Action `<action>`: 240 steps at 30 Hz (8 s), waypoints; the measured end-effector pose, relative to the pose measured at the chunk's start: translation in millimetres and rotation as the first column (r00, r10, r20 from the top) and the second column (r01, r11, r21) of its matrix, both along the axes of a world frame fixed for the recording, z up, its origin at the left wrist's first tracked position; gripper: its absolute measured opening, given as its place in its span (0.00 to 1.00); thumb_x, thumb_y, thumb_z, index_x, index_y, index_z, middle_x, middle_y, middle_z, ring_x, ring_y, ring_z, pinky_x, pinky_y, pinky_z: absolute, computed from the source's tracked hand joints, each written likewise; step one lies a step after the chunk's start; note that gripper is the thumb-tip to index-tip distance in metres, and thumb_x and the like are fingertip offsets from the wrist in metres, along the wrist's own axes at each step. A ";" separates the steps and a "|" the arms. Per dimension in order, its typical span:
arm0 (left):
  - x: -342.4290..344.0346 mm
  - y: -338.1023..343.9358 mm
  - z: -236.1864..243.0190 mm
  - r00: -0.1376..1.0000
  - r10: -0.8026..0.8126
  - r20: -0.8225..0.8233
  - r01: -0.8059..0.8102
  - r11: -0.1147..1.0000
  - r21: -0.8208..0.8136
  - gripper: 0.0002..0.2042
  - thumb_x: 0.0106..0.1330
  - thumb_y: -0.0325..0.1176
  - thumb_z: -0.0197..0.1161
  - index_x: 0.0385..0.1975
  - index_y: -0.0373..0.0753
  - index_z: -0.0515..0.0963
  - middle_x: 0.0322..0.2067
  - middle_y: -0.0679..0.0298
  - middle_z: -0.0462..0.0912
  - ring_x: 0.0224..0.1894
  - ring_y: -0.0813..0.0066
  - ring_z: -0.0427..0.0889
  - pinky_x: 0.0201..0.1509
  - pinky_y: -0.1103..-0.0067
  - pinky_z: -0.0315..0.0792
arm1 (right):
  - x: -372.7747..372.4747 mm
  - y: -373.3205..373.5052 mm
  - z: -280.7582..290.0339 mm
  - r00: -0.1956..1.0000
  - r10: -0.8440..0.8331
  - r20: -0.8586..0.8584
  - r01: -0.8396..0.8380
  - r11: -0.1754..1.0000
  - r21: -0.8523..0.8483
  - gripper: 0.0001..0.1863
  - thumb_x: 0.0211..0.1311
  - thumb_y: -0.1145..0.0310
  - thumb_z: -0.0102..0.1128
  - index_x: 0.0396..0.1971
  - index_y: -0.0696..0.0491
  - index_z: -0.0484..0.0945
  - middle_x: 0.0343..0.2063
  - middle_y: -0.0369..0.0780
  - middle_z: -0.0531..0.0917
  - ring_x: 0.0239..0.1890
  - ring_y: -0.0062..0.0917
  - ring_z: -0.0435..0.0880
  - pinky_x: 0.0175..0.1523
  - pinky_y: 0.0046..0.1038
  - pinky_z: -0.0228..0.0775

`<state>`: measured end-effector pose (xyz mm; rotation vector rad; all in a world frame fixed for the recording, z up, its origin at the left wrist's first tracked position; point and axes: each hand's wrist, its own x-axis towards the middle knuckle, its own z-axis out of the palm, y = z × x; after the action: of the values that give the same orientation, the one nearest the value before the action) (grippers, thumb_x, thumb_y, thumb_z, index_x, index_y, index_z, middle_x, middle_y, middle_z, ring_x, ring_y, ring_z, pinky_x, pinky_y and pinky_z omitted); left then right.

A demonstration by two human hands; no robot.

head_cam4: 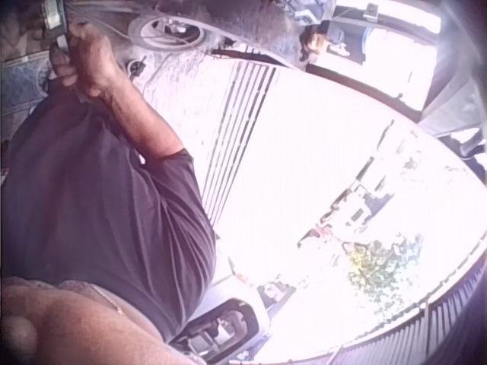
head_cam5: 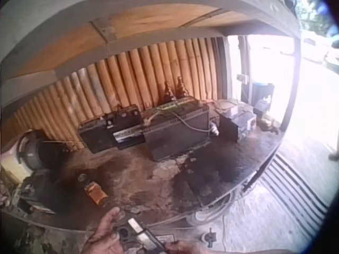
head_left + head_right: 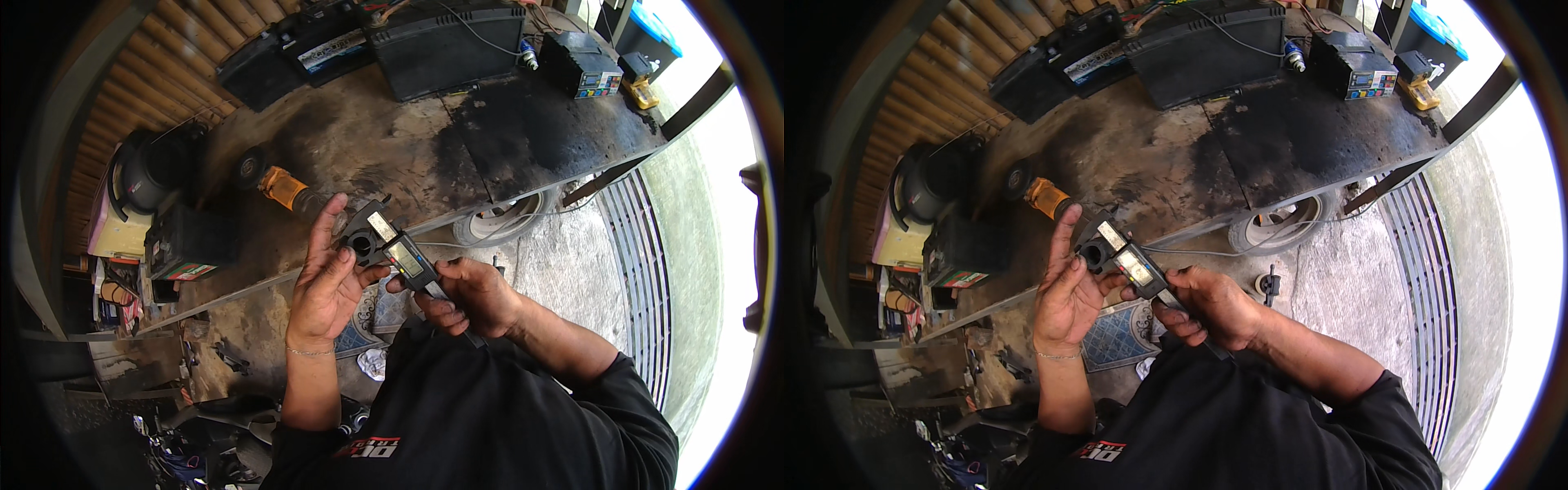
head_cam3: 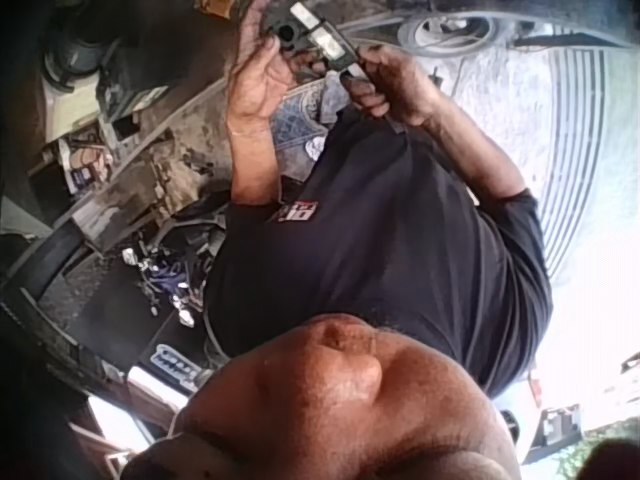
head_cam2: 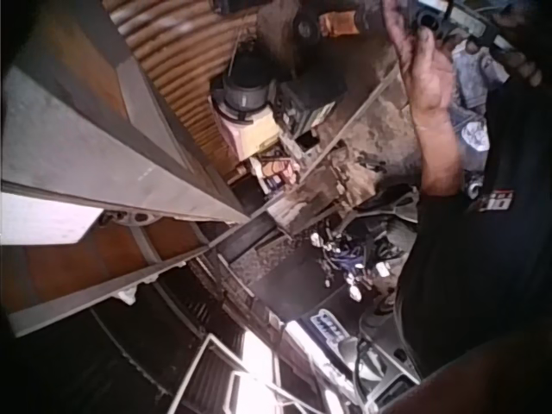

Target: The person measures a small metal ring with a digital caliper, then uses an angle grinder to smooth the ring's surface. The person holds the ring with one hand and operates the grinder with the other, rotating the ring to grind different areas.

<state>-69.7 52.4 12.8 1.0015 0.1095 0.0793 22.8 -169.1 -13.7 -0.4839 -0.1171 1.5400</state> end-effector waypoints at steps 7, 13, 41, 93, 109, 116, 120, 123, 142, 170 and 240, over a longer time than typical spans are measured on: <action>3.1 3.3 -5.9 1.000 -0.019 0.001 0.019 1.000 0.011 0.30 0.79 0.34 0.52 0.78 0.45 0.52 0.67 0.46 0.72 0.61 0.56 0.80 0.62 0.63 0.78 | -1.0 -0.2 -4.8 0.998 -0.038 0.053 0.038 0.999 -0.006 0.32 0.83 0.42 0.31 0.65 0.52 0.71 0.24 0.26 0.61 0.22 0.12 0.56 0.25 0.16 0.49; 5.7 0.9 -6.0 1.000 0.007 0.006 -0.007 1.000 0.029 0.29 0.79 0.34 0.52 0.78 0.43 0.52 0.66 0.47 0.73 0.61 0.56 0.81 0.62 0.63 0.77 | 0.6 -1.1 -3.3 0.997 -0.052 0.064 0.053 0.999 -0.006 0.31 0.83 0.43 0.31 0.65 0.52 0.71 0.24 0.27 0.61 0.22 0.12 0.57 0.25 0.17 0.49; 6.6 17.9 -16.7 0.996 -0.035 0.086 0.034 0.999 0.005 0.28 0.75 0.31 0.60 0.71 0.31 0.61 0.63 0.48 0.76 0.62 0.55 0.80 0.66 0.60 0.78 | 7.7 -4.1 -7.6 0.965 -0.128 0.228 0.117 0.991 0.061 0.27 0.83 0.48 0.40 0.60 0.57 0.72 0.31 0.35 0.77 0.26 0.13 0.72 0.24 0.15 0.61; 8.0 -5.8 -22.7 0.995 0.065 0.071 -0.053 0.987 -0.154 0.24 0.72 0.20 0.57 0.67 0.34 0.63 0.60 0.53 0.76 0.65 0.63 0.78 0.72 0.65 0.73 | 0.7 -4.3 1.1 0.928 -0.115 0.353 0.164 0.980 -0.111 0.33 0.81 0.46 0.40 0.68 0.58 0.69 0.24 0.33 0.72 0.21 0.15 0.62 0.24 0.18 0.56; 11.0 10.0 -13.7 0.992 -0.075 0.103 0.087 0.990 -0.115 0.34 0.70 0.36 0.65 0.71 0.31 0.59 0.59 0.51 0.78 0.58 0.62 0.81 0.62 0.67 0.79 | 3.0 -10.4 -2.1 0.916 -0.117 0.383 0.145 0.988 -0.046 0.35 0.78 0.41 0.45 0.67 0.56 0.70 0.28 0.33 0.74 0.23 0.13 0.63 0.25 0.16 0.55; 6.7 31.6 5.0 0.986 -0.051 -0.159 0.076 0.985 0.155 0.24 0.72 0.44 0.66 0.57 0.29 0.76 0.43 0.62 0.85 0.40 0.80 0.82 0.43 0.81 0.78 | 2.5 -10.9 -6.4 0.907 -0.075 0.414 0.119 0.989 -0.083 0.36 0.77 0.39 0.46 0.66 0.56 0.70 0.28 0.33 0.74 0.22 0.13 0.64 0.24 0.16 0.54; 8.0 31.1 7.2 0.968 -0.003 -0.251 0.073 0.959 0.272 0.19 0.72 0.42 0.69 0.51 0.32 0.80 0.38 0.67 0.85 0.37 0.83 0.82 0.40 0.83 0.76 | 2.6 -12.5 -6.0 0.900 -0.067 0.431 0.113 0.990 -0.083 0.36 0.77 0.38 0.46 0.65 0.56 0.72 0.28 0.33 0.74 0.23 0.13 0.64 0.24 0.16 0.54; 8.9 24.6 4.2 0.973 0.024 -0.228 0.031 0.972 0.235 0.18 0.72 0.41 0.69 0.51 0.33 0.81 0.39 0.67 0.86 0.38 0.83 0.82 0.39 0.83 0.77 | 3.0 -12.4 -6.0 0.902 -0.074 0.426 0.121 0.989 -0.084 0.35 0.77 0.38 0.46 0.65 0.56 0.72 0.28 0.33 0.74 0.22 0.13 0.64 0.24 0.16 0.54; 5.2 23.1 11.1 0.965 0.025 -0.259 0.059 0.949 0.309 0.27 0.73 0.51 0.64 0.59 0.32 0.78 0.45 0.64 0.86 0.47 0.79 0.82 0.48 0.78 0.78 | -1.6 -12.8 -10.9 0.921 -0.068 0.384 0.115 0.988 -0.100 0.33 0.79 0.43 0.45 0.66 0.56 0.72 0.30 0.33 0.75 0.26 0.13 0.66 0.26 0.16 0.56; 6.2 13.7 -0.3 0.955 0.134 -0.265 -0.019 0.919 0.394 0.17 0.71 0.45 0.69 0.45 0.35 0.84 0.36 0.71 0.85 0.34 0.87 0.78 0.37 0.86 0.72 | -2.1 -6.2 -2.8 0.878 -0.040 0.478 0.109 0.987 -0.119 0.41 0.75 0.28 0.29 0.71 0.47 0.61 0.28 0.33 0.75 0.19 0.14 0.63 0.23 0.18 0.57; -4.4 7.7 -1.1 0.952 0.162 -0.259 -0.091 0.959 0.268 0.16 0.73 0.43 0.68 0.48 0.36 0.81 0.33 0.70 0.83 0.33 0.83 0.81 0.35 0.84 0.74 | -6.1 -7.8 -5.3 0.870 -0.114 0.479 0.181 0.979 -0.096 0.29 0.80 0.43 0.43 0.62 0.53 0.71 0.29 0.33 0.76 0.21 0.13 0.65 0.23 0.16 0.57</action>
<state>-74.1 60.1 11.8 1.2582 0.4320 0.0712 16.7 -177.0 -18.9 -0.9566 -0.3445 1.2579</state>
